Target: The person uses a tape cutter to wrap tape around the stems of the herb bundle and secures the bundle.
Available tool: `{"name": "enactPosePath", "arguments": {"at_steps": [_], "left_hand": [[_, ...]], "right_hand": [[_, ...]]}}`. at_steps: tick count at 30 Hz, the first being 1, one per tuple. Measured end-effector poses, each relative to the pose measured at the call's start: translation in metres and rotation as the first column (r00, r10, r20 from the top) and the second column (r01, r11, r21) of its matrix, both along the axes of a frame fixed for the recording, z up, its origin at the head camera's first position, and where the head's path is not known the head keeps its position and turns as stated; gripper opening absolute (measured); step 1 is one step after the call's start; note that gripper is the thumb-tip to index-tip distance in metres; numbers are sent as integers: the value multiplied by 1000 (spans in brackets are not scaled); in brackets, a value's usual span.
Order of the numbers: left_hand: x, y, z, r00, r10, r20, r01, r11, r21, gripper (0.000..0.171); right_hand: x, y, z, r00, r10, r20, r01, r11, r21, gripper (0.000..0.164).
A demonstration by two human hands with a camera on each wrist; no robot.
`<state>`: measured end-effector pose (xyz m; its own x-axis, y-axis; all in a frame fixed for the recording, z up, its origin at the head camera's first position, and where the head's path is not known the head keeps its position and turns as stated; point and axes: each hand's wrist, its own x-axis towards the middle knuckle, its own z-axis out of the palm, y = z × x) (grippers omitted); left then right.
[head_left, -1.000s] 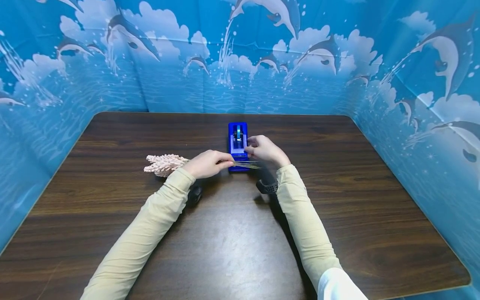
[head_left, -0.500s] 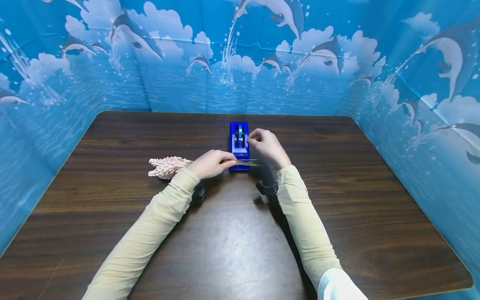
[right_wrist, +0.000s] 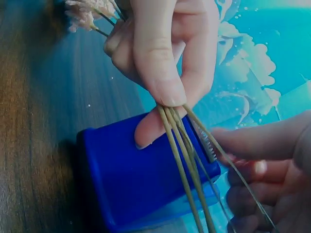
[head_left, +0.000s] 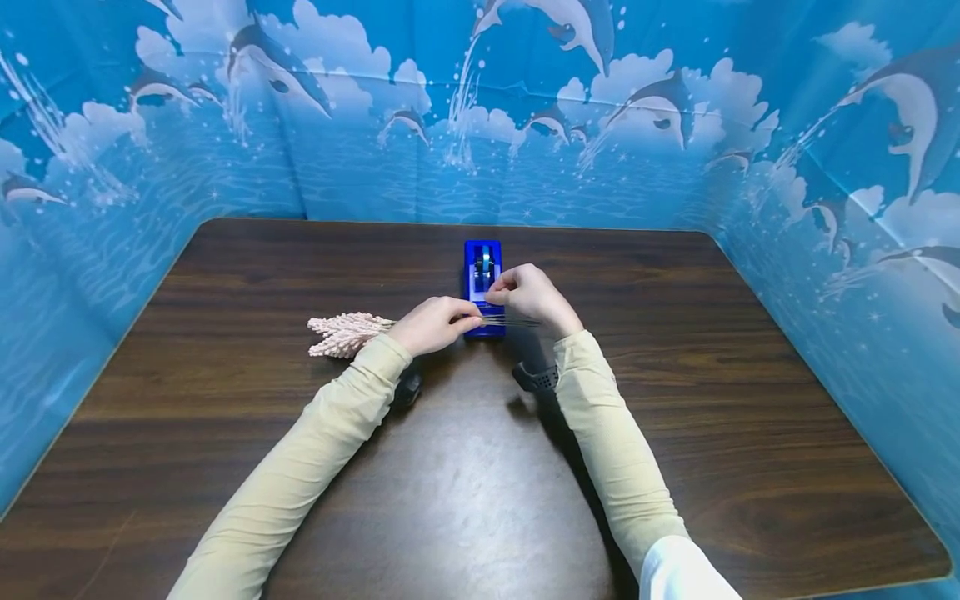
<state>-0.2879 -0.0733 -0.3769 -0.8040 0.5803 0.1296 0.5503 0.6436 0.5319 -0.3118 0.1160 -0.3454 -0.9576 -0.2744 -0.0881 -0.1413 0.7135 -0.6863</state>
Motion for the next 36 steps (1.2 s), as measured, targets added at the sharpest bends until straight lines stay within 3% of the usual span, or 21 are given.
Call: {"name": "enactPosePath", "arguments": {"at_steps": [6, 15, 21, 36], "left_hand": [[-1, 5, 6, 997, 35, 62, -33, 999, -28, 21], [3, 10, 6, 993, 81, 80, -78, 996, -43, 22], [3, 11, 6, 991, 111, 82, -107, 993, -51, 22], [2, 10, 5, 990, 95, 106, -91, 995, -41, 21]], "right_hand": [[2, 3, 6, 999, -33, -38, 31, 999, -39, 21], [12, 4, 0, 992, 37, -118, -30, 998, 63, 21], [24, 3, 3, 978, 80, -194, -65, 995, 80, 18], [63, 1, 5, 966, 200, -164, -189, 979, 79, 17]]}}
